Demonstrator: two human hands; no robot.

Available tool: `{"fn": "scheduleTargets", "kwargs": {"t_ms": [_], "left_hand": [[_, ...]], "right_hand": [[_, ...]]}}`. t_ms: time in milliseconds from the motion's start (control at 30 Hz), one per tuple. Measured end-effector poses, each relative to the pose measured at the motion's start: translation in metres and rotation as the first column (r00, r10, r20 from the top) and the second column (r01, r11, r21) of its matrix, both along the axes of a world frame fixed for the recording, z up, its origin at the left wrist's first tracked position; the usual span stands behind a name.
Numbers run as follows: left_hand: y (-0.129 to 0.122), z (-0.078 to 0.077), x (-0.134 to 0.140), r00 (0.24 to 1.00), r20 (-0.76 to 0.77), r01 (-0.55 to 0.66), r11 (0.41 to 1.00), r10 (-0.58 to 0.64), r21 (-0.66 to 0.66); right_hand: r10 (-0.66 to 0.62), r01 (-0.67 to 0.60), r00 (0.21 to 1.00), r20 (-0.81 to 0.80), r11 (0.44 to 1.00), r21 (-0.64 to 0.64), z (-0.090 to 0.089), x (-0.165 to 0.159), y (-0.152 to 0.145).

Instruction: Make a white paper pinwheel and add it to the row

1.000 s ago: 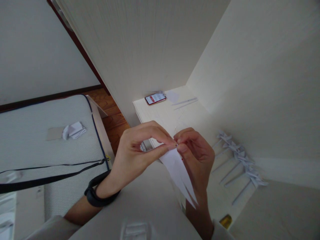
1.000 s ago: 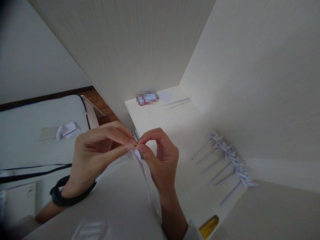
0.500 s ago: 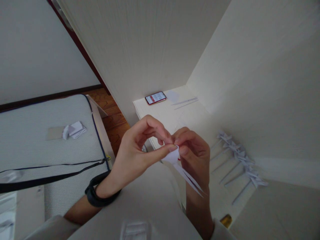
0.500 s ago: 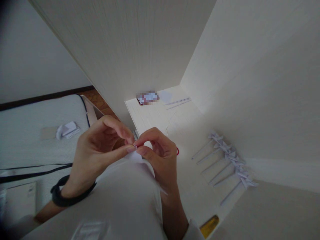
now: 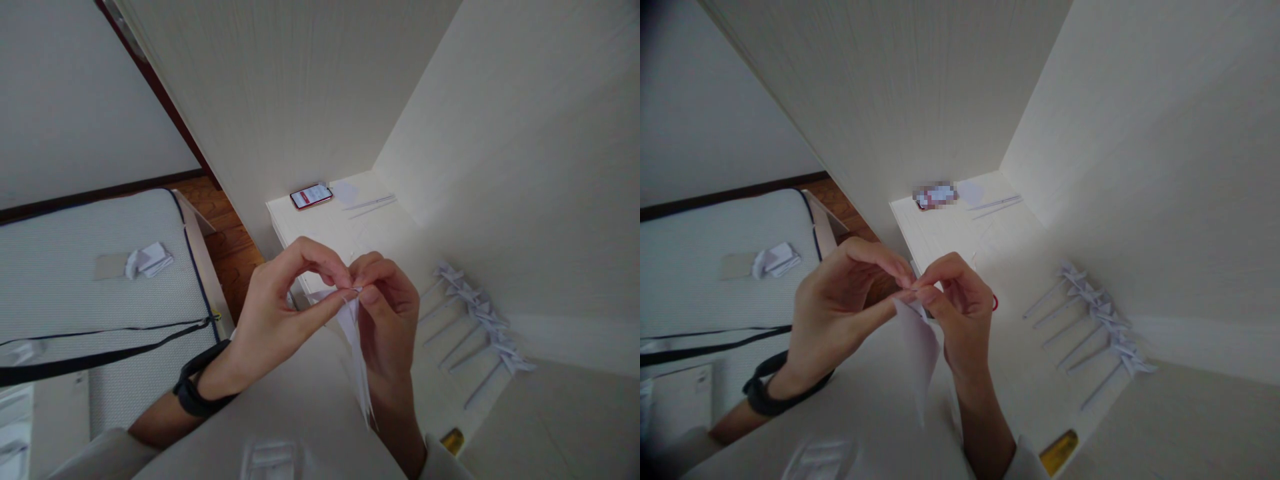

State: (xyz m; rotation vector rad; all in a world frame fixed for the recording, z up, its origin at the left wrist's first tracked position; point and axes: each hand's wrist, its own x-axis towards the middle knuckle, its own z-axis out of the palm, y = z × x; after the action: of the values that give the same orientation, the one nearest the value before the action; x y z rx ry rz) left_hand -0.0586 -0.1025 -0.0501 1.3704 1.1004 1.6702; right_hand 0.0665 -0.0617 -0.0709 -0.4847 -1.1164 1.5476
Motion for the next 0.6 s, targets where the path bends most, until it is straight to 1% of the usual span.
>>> {"fn": "scheduleTargets", "kwargs": {"t_ms": [267, 467, 600], "left_hand": [[0.0023, 0.0042, -0.0014, 0.993, 0.117, 0.038, 0.998, -0.031, -0.058], [0.0022, 0.0048, -0.0005, 0.994, 0.104, 0.027, 0.996, -0.019, -0.082], [0.0013, 0.0042, -0.0017, 0.999, 0.05, 0.015, 0.994, -0.009, -0.112]], "right_hand": [[0.038, -0.038, 0.999, 0.001, 0.999, -0.007, -0.001, 0.0005, -0.0002], [0.018, -0.018, 1.0, -0.003, 0.999, -0.047, -0.0018, 0.0004, -0.0025], [0.036, -0.036, 0.999, 0.001, 0.996, -0.08, -0.0011, 0.0007, -0.0039]]}}
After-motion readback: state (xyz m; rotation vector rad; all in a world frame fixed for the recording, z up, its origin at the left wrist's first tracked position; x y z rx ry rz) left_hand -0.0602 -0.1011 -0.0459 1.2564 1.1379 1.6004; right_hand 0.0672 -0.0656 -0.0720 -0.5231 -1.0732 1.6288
